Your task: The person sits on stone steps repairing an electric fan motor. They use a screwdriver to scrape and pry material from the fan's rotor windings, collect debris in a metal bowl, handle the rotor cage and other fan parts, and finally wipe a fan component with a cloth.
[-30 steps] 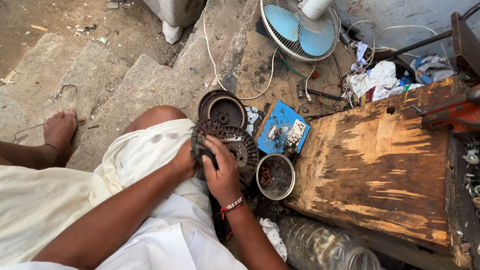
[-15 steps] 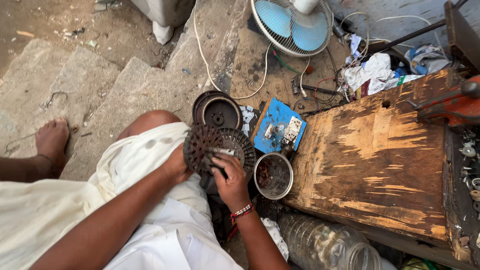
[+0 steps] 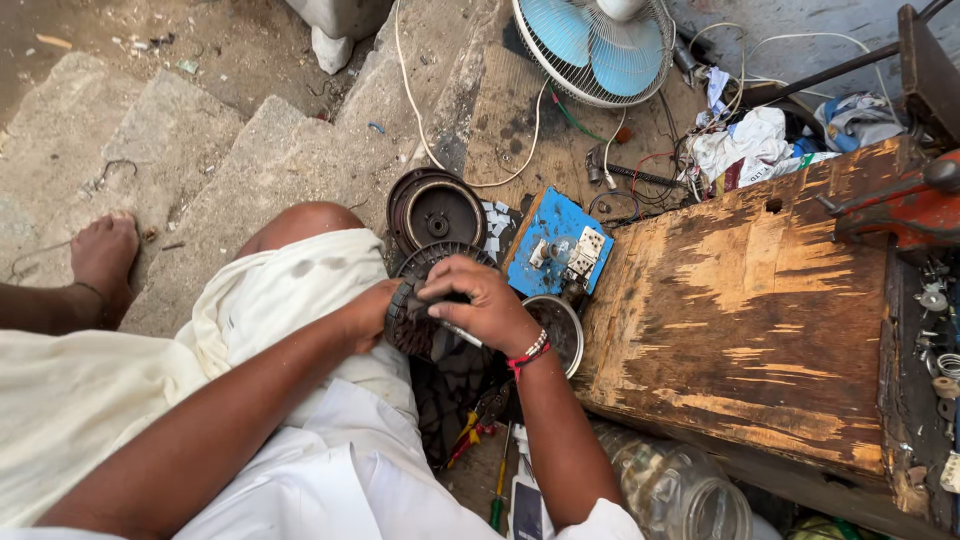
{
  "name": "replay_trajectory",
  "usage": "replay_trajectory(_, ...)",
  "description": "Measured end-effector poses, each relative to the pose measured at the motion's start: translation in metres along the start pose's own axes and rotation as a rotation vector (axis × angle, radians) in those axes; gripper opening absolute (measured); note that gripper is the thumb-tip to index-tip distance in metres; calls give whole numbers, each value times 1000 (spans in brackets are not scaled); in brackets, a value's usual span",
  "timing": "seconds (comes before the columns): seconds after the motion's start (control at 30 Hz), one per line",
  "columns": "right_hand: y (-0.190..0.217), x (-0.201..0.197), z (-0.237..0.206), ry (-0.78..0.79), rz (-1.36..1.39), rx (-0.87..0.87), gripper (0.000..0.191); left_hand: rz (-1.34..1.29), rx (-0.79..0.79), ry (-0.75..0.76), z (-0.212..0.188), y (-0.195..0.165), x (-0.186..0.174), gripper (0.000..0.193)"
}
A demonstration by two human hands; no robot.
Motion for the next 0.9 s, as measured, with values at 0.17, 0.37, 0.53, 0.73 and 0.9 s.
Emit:
replay_trajectory(0.17,-9,-6,6,-42,-79,-21,23,25,-12,5,0,-1,-1,26)
replay_trajectory(0.37,-41,-11,5,-345,-5,77,24,-17,14,51,-2,-8,2,28)
replay_trajectory(0.53,-52,8,8,-349,169,29,23,-40,-4,-38,-5,-7,1,30)
replay_trajectory(0.73,-30,41,-15,-429,115,140,22,-159,71,-182,-5,-11,-5,31)
replay_trajectory(0.9,1,96,-44,-479,-199,-78,24,-288,142,-99,-3,-13,-6,31)
Point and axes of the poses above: each hand's wrist, its own z-axis towards the middle knuckle, its own x-axis out of the palm, y = z × x, the point moved 1 cm from there along z, towards the middle knuckle, and after that the axes turned 15 degrees about x, right-handed, at the moved point
